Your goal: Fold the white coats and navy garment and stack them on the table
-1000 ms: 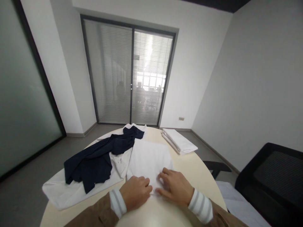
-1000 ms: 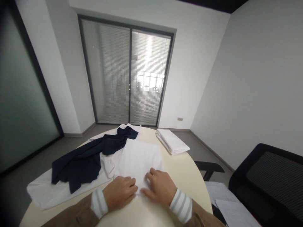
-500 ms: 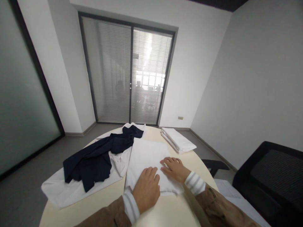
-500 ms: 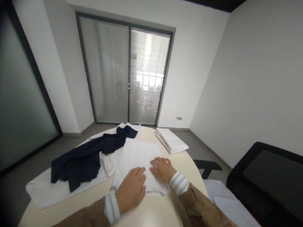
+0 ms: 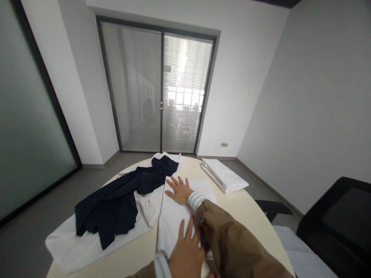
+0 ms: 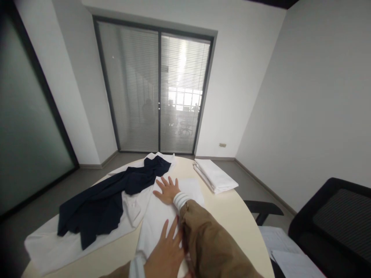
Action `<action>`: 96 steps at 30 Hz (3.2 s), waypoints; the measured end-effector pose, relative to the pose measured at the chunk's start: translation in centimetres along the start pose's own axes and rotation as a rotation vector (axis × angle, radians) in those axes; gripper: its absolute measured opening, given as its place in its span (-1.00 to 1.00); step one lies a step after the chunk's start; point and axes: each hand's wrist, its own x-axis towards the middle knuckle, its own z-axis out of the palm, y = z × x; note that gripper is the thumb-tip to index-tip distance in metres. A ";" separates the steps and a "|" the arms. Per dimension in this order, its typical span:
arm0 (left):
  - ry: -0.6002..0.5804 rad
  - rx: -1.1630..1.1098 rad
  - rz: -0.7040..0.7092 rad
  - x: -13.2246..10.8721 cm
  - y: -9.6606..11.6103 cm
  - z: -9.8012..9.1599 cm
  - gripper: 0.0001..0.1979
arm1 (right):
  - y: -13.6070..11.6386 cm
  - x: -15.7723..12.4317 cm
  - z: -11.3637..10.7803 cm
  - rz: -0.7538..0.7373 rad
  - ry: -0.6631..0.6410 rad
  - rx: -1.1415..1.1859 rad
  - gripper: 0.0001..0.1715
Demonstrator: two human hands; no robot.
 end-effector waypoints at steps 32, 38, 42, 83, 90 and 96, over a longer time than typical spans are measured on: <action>0.009 -0.110 -0.086 -0.6 0.9 -3.0 -0.32 | 11.0 -3.2 2.1 0.316 0.285 0.039 -0.22; 0.168 -0.059 -0.279 2.4 -4.1 -7.4 -0.55 | 10.5 -3.7 2.2 0.278 0.412 0.003 -0.32; 0.235 0.147 -0.252 2.2 -7.3 -4.1 -0.44 | 9.8 -4.3 1.8 0.200 0.481 -0.038 -0.41; 0.453 -0.249 -0.705 6.8 -14.7 -1.8 -0.44 | 10.0 -5.8 4.2 0.445 0.372 0.058 -0.17; 0.582 -0.678 -0.754 6.1 -17.5 -3.1 -0.42 | 10.8 -6.2 3.9 0.519 0.479 0.082 -0.25; 0.633 -0.997 -0.674 6.3 -17.2 -3.2 -0.55 | 12.1 -6.1 4.1 0.458 0.526 0.238 -0.26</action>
